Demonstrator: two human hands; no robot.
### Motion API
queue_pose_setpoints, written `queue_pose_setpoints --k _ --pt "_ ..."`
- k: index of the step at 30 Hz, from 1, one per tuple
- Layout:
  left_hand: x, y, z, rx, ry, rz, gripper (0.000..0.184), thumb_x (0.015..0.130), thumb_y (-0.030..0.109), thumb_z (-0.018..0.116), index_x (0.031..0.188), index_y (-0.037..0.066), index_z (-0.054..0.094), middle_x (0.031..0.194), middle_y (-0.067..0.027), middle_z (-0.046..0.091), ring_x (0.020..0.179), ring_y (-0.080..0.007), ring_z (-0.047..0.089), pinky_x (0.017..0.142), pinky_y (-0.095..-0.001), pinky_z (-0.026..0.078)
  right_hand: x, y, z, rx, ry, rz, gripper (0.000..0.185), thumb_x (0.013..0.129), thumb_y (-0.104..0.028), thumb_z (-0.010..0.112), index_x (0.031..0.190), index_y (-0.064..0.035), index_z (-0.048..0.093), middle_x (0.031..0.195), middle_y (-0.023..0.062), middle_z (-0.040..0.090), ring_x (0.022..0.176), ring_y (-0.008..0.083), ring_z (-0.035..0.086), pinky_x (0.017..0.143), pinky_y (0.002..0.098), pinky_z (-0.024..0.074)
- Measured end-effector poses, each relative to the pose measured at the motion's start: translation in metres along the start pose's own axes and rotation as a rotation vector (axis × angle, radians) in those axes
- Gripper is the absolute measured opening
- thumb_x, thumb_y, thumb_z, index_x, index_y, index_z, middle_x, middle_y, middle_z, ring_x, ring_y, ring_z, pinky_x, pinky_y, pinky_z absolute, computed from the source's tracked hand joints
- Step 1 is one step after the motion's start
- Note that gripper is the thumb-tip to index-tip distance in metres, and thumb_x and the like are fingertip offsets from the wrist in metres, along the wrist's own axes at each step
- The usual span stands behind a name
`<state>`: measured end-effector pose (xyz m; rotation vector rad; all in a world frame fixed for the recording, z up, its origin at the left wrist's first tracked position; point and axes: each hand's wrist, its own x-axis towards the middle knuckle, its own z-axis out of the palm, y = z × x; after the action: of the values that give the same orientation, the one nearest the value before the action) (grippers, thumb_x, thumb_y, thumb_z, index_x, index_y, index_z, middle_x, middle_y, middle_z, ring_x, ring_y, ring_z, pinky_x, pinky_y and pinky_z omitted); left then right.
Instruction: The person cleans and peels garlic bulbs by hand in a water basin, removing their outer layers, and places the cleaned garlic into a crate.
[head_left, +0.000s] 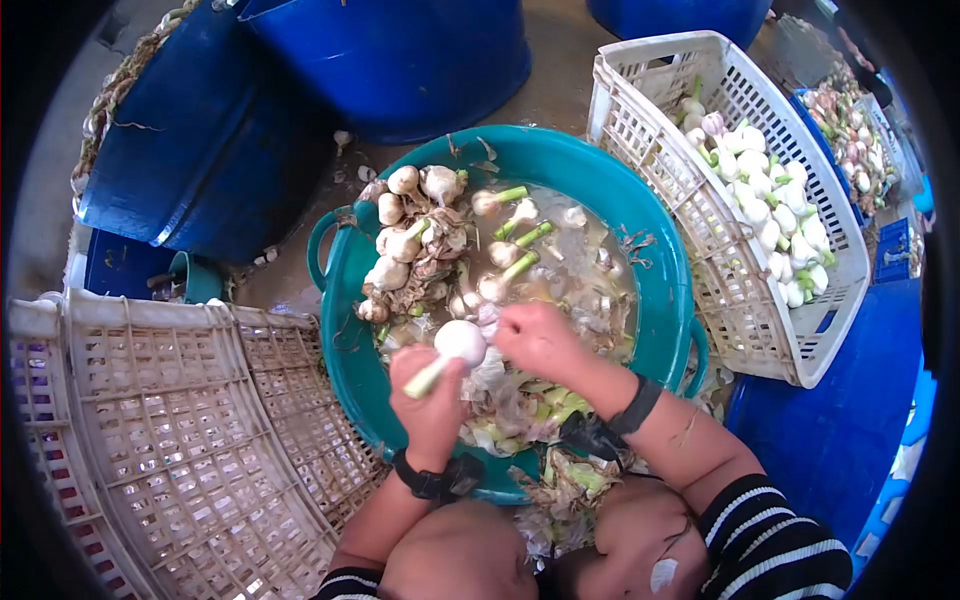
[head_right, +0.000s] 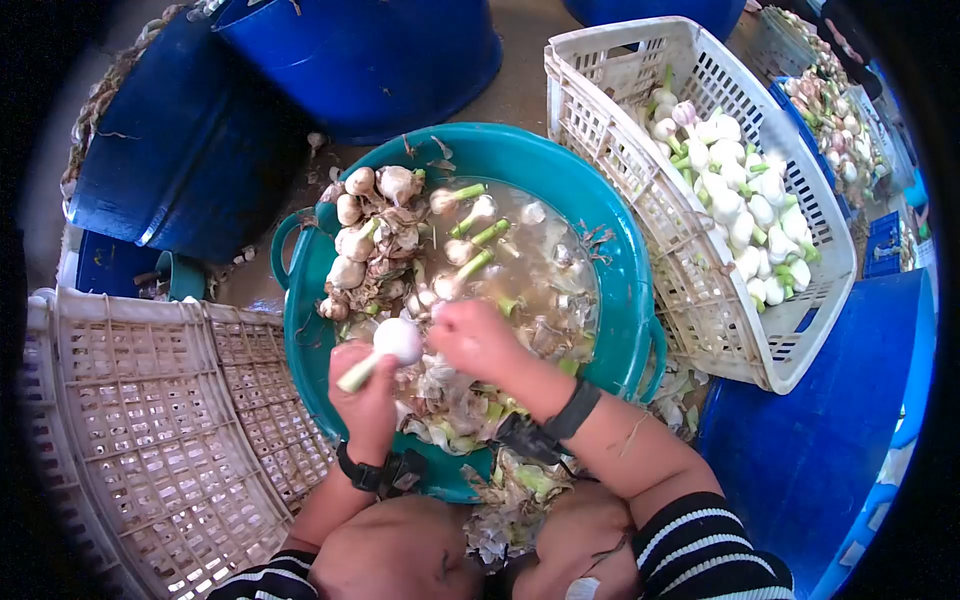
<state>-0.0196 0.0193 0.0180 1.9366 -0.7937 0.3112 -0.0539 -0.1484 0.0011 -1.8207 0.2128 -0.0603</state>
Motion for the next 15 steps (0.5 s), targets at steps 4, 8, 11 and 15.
queue_pose_setpoints --k 4,8,11,15 --pt "0.008 -0.007 -0.010 -0.688 0.340 -0.800 0.019 0.080 0.007 0.063 0.092 0.007 0.048 0.085 -0.0033 0.053 0.072 -0.0133 0.054 0.060 -0.0244 0.047 -0.006 0.046 -0.012 -0.223 0.027 0.099 0.028 0.079 -0.023 0.056 0.065 0.0004 0.053 0.058 0.0165 0.051 0.050 0.0258 0.050 0.049 0.0357 0.0392" --pt "0.001 -0.012 -0.003 -0.050 0.032 -0.179 0.021 0.073 0.004 0.069 0.085 0.007 0.052 0.082 -0.0058 0.052 0.078 -0.0208 0.051 0.069 -0.0333 0.042 -0.003 -0.026 -0.005 -0.027 0.040 0.082 0.028 0.083 -0.024 0.053 0.070 0.0000 0.054 0.061 0.0169 0.053 0.053 0.0276 0.050 0.051 0.0358 0.0402" --pt "0.009 0.005 -0.001 0.161 -0.031 0.126 0.023 0.068 0.001 0.071 0.082 0.007 0.053 0.082 -0.0075 0.051 0.081 -0.0249 0.048 0.074 -0.0366 0.038 0.006 -0.035 -0.001 -0.122 0.046 -0.008 0.022 0.080 -0.020 0.053 0.070 -0.0005 0.055 0.065 0.0181 0.056 0.059 0.0312 0.054 0.055 0.0382 0.0422" --pt "0.002 -0.004 -0.002 -0.146 0.132 -0.215 0.023 0.074 0.003 0.069 0.087 0.007 0.050 0.085 -0.0053 0.052 0.079 -0.0177 0.051 0.069 -0.0295 0.043 0.002 0.003 -0.005 -0.350 0.020 -0.057 0.019 0.074 -0.021 0.054 0.072 -0.0020 0.055 0.070 0.0189 0.058 0.067 0.0352 0.057 0.060 0.0417 0.0436"
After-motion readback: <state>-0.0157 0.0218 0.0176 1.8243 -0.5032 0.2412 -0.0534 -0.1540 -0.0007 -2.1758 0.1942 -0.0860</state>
